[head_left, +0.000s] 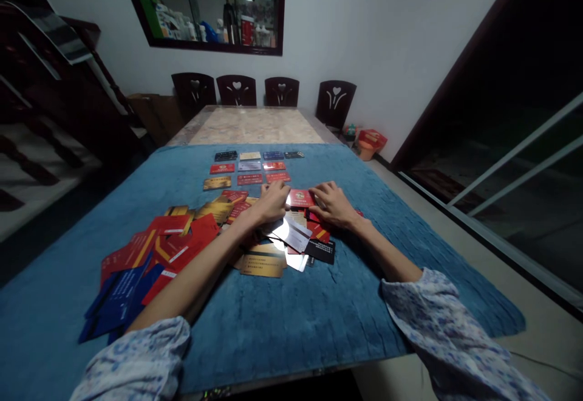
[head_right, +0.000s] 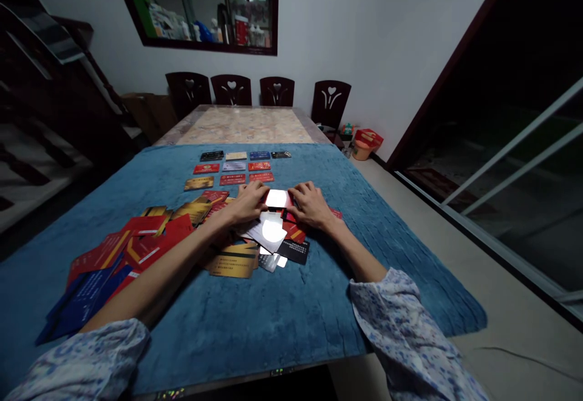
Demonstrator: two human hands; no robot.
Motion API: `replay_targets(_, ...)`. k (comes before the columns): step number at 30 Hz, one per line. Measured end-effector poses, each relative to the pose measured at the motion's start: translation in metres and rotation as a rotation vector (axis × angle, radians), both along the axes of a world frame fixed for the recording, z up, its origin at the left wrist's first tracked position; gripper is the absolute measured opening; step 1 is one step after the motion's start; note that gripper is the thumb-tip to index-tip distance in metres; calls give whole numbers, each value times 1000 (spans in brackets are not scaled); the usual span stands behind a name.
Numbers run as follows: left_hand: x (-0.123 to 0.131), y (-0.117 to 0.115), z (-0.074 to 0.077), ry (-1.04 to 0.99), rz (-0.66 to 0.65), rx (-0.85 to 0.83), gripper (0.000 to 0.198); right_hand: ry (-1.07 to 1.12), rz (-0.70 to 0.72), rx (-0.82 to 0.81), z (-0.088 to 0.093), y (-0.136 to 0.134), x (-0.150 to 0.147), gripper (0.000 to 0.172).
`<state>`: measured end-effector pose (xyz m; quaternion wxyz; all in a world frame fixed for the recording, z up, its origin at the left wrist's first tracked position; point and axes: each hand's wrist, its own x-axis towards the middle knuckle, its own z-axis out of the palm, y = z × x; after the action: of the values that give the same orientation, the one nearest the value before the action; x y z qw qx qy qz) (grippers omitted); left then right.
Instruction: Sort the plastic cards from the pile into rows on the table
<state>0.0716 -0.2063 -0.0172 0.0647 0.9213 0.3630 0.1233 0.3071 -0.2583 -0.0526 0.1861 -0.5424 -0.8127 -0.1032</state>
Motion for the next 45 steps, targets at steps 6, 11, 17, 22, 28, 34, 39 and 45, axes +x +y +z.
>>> replay_targets(6, -1, 0, 6, 47, 25, -36, 22, -19, 9, -39, 4, 3, -1, 45)
replay_targets(11, -2, -3, 11, 68, 40, -60, 22, -56, 26, -118, 13, 6, 0, 49)
replay_targets(17, -5, -3, 16, 81, 46, -55, 22, -98, 24, -170, 24, 8, -3, 52)
replay_targets(22, -12, -1, 18, 91, 34, -42, 19, -129, 12, -198, 32, 11, -9, 51)
replay_targets(28, -20, 4, 17, 114, 48, -16, 18, -154, 31, -219, 36, 17, -19, 48)
replay_targets(34, -29, 8, 18, 133, 83, -33, 24, -173, 33, -254, 45, 21, -34, 49)
replay_targets(39, -40, 15, 17, 101, 86, -40, 31, -196, 28, -289, 52, 27, -46, 51)
replay_targets(45, -52, 23, 17, 97, 115, -35, 32, -214, 41, -298, 55, 38, -59, 51)
